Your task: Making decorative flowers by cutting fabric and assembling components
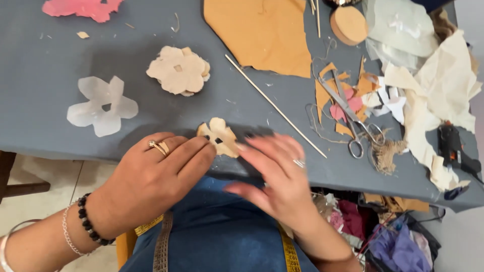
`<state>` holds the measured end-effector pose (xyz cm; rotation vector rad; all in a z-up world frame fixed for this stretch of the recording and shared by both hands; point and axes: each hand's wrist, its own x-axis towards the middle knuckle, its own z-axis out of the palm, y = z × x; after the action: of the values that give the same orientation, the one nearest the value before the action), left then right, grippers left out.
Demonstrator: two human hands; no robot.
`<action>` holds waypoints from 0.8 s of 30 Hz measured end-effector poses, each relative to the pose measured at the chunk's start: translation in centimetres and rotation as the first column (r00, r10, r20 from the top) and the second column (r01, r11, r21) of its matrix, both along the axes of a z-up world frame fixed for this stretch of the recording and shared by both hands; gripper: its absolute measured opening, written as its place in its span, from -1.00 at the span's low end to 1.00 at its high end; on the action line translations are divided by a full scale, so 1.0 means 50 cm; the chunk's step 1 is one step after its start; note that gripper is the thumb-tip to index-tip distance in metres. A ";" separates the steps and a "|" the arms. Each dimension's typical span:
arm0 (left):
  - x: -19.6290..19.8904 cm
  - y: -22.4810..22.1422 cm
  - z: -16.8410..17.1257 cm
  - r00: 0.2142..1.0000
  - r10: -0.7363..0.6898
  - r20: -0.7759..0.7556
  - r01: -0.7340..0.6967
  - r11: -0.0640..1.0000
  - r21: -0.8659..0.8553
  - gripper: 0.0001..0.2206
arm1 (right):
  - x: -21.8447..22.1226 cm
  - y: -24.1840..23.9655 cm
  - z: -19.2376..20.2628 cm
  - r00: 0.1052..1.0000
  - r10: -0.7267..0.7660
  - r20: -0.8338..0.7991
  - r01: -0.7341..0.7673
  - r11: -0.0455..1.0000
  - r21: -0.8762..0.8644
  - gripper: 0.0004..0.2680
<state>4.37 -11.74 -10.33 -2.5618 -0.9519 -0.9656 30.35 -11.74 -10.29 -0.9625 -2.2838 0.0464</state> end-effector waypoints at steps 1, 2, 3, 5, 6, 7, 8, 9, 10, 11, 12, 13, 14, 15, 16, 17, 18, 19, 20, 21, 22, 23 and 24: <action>0.005 -0.003 0.003 1.000 0.019 0.006 -0.019 1.000 0.007 -0.82 | -0.024 0.008 0.001 0.998 0.043 0.037 -0.043 0.999 -0.006 -0.56; 0.009 -0.007 0.007 1.000 0.014 0.007 -0.014 1.000 0.008 -0.82 | -0.032 0.017 0.010 0.999 0.039 0.038 -0.039 0.999 -0.005 -0.56; 0.012 -0.012 0.012 0.999 0.008 0.054 -0.008 1.000 -0.001 -0.85 | -0.041 0.026 0.020 0.999 0.043 0.008 -0.043 0.999 -0.008 -0.77; 0.013 -0.028 0.016 0.995 0.004 0.101 -0.004 1.000 -0.004 -0.88 | -0.048 0.030 0.031 0.999 0.050 -0.022 -0.050 0.999 -0.005 -0.95; 0.012 -0.041 0.014 0.983 0.021 0.182 -0.001 0.994 -0.109 -0.84 | -0.045 0.021 0.031 0.995 0.063 -0.072 -0.065 0.998 -0.017 -0.92; 0.012 -0.053 0.011 0.965 0.047 0.260 0.010 0.977 -0.213 -0.79 | -0.040 0.014 0.031 0.990 0.076 -0.122 -0.080 0.996 -0.029 -0.89; 0.017 -0.074 0.004 0.963 0.043 0.265 0.017 0.976 -0.218 -0.79 | -0.031 0.005 0.022 0.991 0.070 -0.117 -0.074 0.997 -0.035 -0.89; 0.023 -0.094 -0.003 0.890 0.112 0.443 0.158 0.834 -0.529 -0.69 | -0.021 -0.005 0.012 0.983 0.096 -0.158 -0.082 0.992 0.091 -0.89; 0.028 -0.117 -0.011 0.792 0.239 0.562 0.347 0.582 -0.735 -0.49 | -0.011 -0.017 0.001 0.973 0.126 -0.195 -0.083 0.973 0.214 -0.89; 0.040 -0.119 -0.025 0.790 0.239 0.565 0.355 0.574 -0.738 -0.49 | -0.003 -0.030 -0.017 0.975 0.118 -0.190 -0.078 0.976 0.205 -0.89; 0.054 -0.126 -0.040 0.776 0.149 0.613 0.477 0.499 -0.724 -0.44 | 0.006 -0.049 -0.035 0.973 0.102 -0.205 -0.050 0.968 0.246 -0.93; 0.068 -0.134 -0.056 0.745 0.064 0.663 0.587 0.409 -0.699 -0.36 | 0.016 -0.068 -0.055 0.972 0.088 -0.220 -0.022 0.958 0.286 -0.93; 0.081 -0.143 -0.066 0.739 0.070 0.670 0.596 0.395 -0.699 -0.36 | 0.022 -0.079 -0.056 0.974 0.078 -0.211 -0.019 0.962 0.271 -0.93; 0.096 -0.153 -0.076 0.646 0.159 0.746 0.672 0.345 -0.655 -0.42 | 0.030 -0.090 -0.058 0.984 0.104 -0.147 -0.051 0.945 0.323 -0.95; 0.110 -0.162 -0.086 0.546 0.250 0.800 0.740 0.303 -0.600 -0.47 | 0.036 -0.101 -0.060 0.989 0.126 -0.083 -0.086 0.923 0.374 -0.95; 0.116 -0.169 -0.082 0.542 0.256 0.800 0.747 0.290 -0.598 -0.47 | 0.047 -0.116 -0.061 0.990 0.118 -0.077 -0.082 0.929 0.362 -0.95; 0.121 -0.174 -0.077 0.553 0.223 0.802 0.701 0.396 -0.594 -0.63 | 0.056 -0.131 -0.064 0.994 0.107 -0.037 -0.087 0.931 0.354 -0.95; 0.127 -0.180 -0.072 0.567 0.192 0.801 0.647 0.497 -0.578 -0.75 | 0.067 -0.147 -0.064 0.995 0.097 0.004 -0.093 0.934 0.345 -0.95; 0.139 -0.192 -0.079 0.567 0.188 0.802 0.655 0.486 -0.578 -0.75 | 0.077 -0.162 -0.071 0.996 0.084 0.006 -0.081 0.937 0.340 -0.95; 0.151 -0.204 -0.083 0.552 0.248 0.796 0.655 0.461 -0.598 -0.77 | 0.087 -0.178 -0.074 0.996 0.089 0.028 -0.093 0.942 0.321 -0.92; 0.161 -0.210 -0.084 0.539 0.299 0.788 0.652 0.444 -0.614 -0.77 | 0.096 -0.187 -0.076 0.994 0.097 0.047 -0.107 0.944 0.314 -0.89; 0.169 -0.219 -0.088 0.541 0.288 0.790 0.656 0.443 -0.611 -0.77 | 0.103 -0.201 -0.081 0.995 0.087 0.048 -0.098 0.942 0.320 -0.89; 0.179 -0.223 -0.091 0.594 0.298 0.748 0.577 0.489 -0.654 -0.77 | 0.112 -0.211 -0.086 0.997 0.074 0.035 -0.082 0.943 0.324 -0.91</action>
<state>13.30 -22.91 -14.89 -2.9570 -1.8691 -2.3892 35.93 -22.28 -14.57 -0.7026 -2.2556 -0.3007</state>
